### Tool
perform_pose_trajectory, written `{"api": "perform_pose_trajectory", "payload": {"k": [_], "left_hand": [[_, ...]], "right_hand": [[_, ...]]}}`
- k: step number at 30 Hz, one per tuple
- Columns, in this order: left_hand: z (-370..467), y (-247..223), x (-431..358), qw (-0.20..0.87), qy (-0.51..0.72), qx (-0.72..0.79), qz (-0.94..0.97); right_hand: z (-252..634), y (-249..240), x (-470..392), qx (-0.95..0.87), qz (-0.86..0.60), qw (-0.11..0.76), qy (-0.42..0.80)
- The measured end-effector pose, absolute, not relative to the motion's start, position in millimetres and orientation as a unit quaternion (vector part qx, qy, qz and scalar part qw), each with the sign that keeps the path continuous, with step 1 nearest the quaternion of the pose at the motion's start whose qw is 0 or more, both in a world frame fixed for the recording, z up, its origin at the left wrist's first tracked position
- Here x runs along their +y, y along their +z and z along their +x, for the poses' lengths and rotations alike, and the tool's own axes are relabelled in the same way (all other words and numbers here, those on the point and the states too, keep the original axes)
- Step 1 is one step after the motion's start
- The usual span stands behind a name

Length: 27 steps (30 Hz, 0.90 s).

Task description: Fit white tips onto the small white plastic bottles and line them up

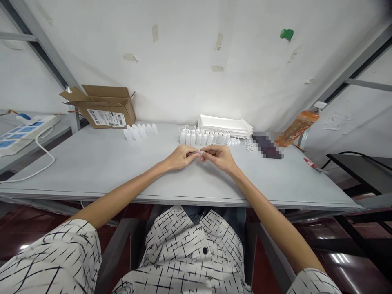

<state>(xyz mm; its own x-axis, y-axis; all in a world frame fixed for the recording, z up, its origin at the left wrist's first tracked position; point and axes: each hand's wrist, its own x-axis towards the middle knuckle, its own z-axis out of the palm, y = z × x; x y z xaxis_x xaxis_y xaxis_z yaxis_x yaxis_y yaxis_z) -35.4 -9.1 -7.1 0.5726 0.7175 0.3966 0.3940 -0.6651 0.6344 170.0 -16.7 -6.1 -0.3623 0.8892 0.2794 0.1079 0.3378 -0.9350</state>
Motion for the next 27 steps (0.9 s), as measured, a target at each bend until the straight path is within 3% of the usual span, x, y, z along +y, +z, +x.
{"api": "perform_pose_trajectory", "payload": {"k": [8,22,27], "left_hand": [[-35.6,-14.7,-6.5,0.129,0.358,0.287,0.879],[-36.9,-17.9,-8.3,-0.094,0.332,0.257,0.903],[-33.8,-17.4,-8.3,-0.078,0.408,0.294,0.861]], "right_hand": [[165.4,-4.9,-20.1,-0.694,-0.364,0.451,0.426],[163.1,-3.3,-20.8,-0.628,-0.348,0.488,0.496],[163.7,1.2,-21.3,-0.642,-0.347,0.48,0.487]]}}
